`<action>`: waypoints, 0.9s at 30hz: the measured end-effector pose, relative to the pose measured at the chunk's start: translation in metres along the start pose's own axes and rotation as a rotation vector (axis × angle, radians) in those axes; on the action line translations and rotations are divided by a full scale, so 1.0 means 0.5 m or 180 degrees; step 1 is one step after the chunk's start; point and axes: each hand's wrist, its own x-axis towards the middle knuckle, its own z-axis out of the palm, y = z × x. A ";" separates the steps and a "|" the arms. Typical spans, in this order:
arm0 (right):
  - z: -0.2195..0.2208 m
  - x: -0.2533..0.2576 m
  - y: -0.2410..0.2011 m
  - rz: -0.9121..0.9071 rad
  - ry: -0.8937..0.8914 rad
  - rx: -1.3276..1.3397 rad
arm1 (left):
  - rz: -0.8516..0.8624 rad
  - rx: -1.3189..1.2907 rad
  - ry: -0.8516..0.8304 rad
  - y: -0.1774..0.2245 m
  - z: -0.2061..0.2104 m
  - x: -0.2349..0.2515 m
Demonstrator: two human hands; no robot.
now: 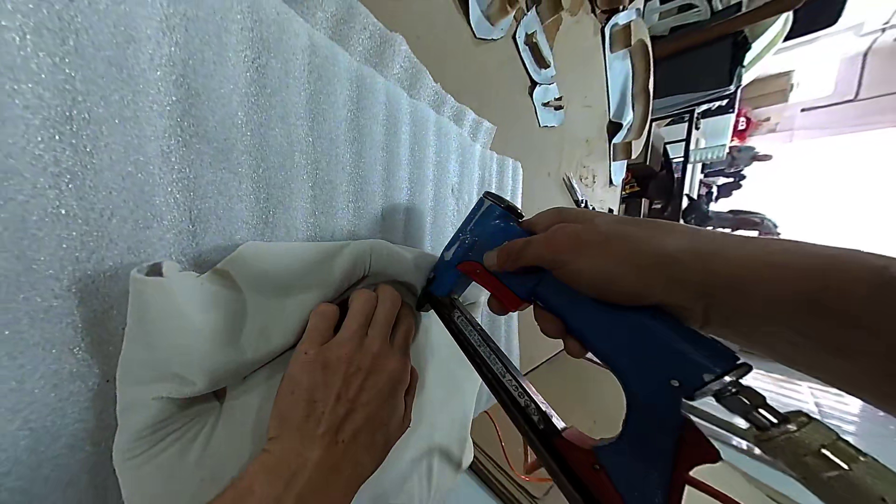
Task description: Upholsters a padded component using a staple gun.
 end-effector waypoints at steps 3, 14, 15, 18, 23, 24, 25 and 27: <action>-0.009 -0.006 0.009 -0.0102 -0.0036 0.0008 | 0.0028 -0.0035 0.0080 0.000 -0.003 -0.001; 0.017 -0.038 0.035 -0.0366 0.0135 0.0386 | 0.0027 -0.0104 0.0114 -0.001 -0.003 -0.001; 0.021 -0.039 0.032 -0.0355 0.0159 0.0323 | 0.0015 -0.0118 0.0117 -0.001 -0.003 -0.002; 0.034 -0.042 0.016 -0.0310 0.0248 0.0128 | 0.0034 -0.0156 0.0134 -0.005 -0.005 -0.002; 0.023 -0.024 -0.007 -0.0220 0.0055 -0.0131 | 0.0051 -0.0276 0.0132 -0.013 -0.012 0.003; 0.014 -0.013 -0.008 -0.0239 -0.0082 -0.0171 | 0.0065 -0.0304 0.0123 -0.017 -0.012 0.002; 0.005 -0.001 -0.008 -0.0269 -0.0213 -0.0180 | 0.0081 -0.0316 0.0094 -0.020 -0.012 0.002; -0.005 0.014 -0.013 -0.0292 -0.0315 -0.0229 | 0.0120 -0.0303 0.0058 -0.024 -0.010 0.002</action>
